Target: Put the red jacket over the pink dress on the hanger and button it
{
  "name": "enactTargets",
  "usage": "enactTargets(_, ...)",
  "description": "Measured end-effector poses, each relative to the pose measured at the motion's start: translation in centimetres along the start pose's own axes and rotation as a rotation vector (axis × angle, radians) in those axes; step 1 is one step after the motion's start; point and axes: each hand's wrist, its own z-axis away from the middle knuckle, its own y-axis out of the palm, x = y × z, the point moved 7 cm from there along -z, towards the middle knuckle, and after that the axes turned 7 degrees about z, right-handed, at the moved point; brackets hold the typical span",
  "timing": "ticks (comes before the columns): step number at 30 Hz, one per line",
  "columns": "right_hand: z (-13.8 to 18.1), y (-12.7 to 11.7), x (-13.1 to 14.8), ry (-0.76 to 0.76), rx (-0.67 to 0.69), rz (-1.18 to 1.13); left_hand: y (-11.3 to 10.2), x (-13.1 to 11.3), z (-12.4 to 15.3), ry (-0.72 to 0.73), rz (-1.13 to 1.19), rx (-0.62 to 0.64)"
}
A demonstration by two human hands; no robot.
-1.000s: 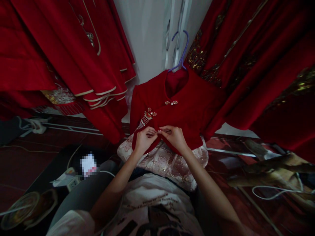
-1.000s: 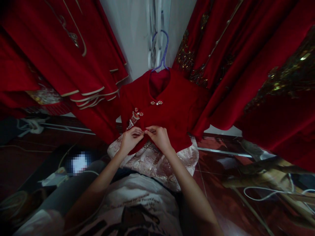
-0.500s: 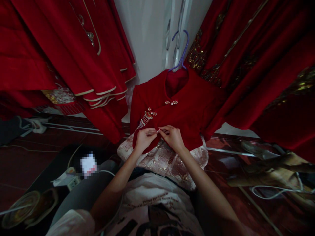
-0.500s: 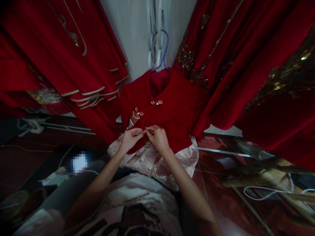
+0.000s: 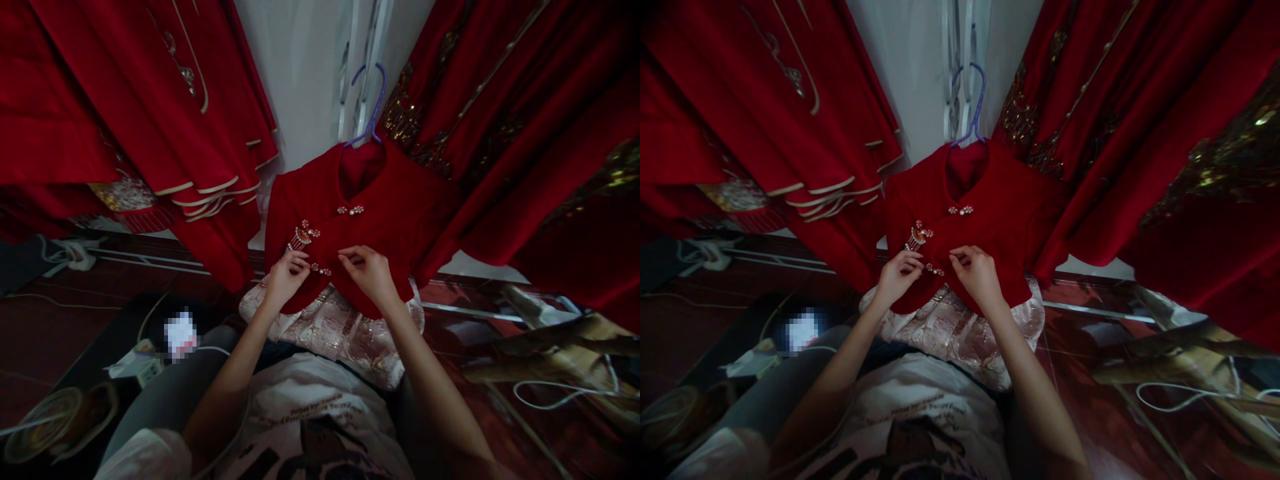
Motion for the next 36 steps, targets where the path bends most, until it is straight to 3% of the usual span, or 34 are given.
enactTargets(5,-0.1,-3.5,0.5,0.044,-0.058,-0.024,-0.8,-1.4,0.3,0.097,-0.125,-0.016)
enactTargets(7,0.0,-2.9,0.4,0.056,0.012,-0.052,0.1,-1.9,0.7,0.136,-0.161,0.05)
enactTargets(12,0.9,1.4,-0.3,0.031,0.28,0.056,2.1,-3.0,1.4,0.211,-0.318,0.158)
enactTargets(19,0.9,4.1,-0.9,0.044,0.264,0.16,2.6,-2.8,1.2,0.237,-0.243,0.134)
enactTargets(23,0.8,4.2,-1.0,0.068,0.259,0.105,2.5,-1.6,1.0,0.141,-0.079,0.097)
enactTargets(29,0.8,4.2,-1.0,0.044,0.267,0.071,3.0,-1.0,0.9,0.082,-0.093,0.133)
enactTargets(36,0.8,4.3,-1.2,0.043,0.282,0.051,3.0,-1.2,1.2,0.146,-0.155,0.129)
